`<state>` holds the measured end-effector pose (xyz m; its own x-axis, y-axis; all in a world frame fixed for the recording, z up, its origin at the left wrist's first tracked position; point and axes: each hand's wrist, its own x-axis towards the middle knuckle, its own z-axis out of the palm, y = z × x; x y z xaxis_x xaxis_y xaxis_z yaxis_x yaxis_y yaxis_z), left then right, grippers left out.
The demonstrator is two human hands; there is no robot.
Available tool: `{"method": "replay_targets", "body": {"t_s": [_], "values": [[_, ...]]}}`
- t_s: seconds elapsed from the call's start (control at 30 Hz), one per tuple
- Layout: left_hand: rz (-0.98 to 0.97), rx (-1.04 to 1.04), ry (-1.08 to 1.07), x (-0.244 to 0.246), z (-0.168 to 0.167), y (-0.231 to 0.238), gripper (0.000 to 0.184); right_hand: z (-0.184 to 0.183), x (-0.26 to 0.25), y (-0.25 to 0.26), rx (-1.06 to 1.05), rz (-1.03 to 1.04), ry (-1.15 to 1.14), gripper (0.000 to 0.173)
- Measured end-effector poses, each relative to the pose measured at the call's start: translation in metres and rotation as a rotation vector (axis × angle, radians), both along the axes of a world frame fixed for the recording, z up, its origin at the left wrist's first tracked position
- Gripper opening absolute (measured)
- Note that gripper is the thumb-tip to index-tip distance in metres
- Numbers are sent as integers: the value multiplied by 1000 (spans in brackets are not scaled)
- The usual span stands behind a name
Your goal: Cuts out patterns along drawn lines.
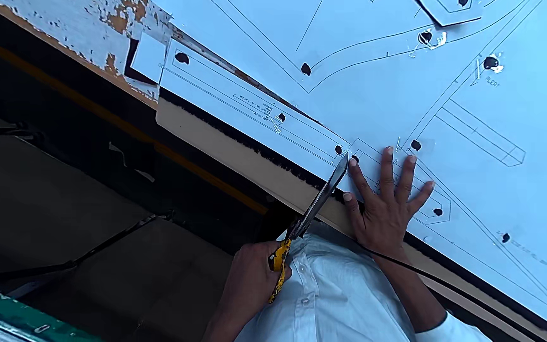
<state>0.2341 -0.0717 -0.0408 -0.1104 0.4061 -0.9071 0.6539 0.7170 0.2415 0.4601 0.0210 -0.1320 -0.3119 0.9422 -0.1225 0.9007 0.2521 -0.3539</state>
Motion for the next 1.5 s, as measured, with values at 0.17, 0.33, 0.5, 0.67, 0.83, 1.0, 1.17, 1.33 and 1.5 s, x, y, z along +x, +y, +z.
{"method": "replay_targets", "body": {"t_s": [0.17,0.33,0.5,0.67,0.83,1.0,1.17,1.33,1.5], "values": [[10,-18,-11,-2,0,1,20,0,0,1,0,-3,27,54],[23,-6,2,-2,1,0,19,0,0,0,-2,-7,22,54],[36,-4,21,-2,3,0,17,0,-1,1,-2,-5,23,54],[31,19,28,-1,5,-2,17,1,0,1,-12,0,35,55],[-2,-8,49,1,6,1,22,1,0,0,-10,4,31,55],[-26,-30,73,10,7,11,20,1,0,0,-6,-1,43,55],[7,-14,72,12,7,11,17,2,0,1,-15,-3,50,55],[8,-5,89,12,8,11,13,2,1,0,-21,1,50,55],[-2,4,103,12,10,11,11,1,0,0,-8,1,45,55]]}}
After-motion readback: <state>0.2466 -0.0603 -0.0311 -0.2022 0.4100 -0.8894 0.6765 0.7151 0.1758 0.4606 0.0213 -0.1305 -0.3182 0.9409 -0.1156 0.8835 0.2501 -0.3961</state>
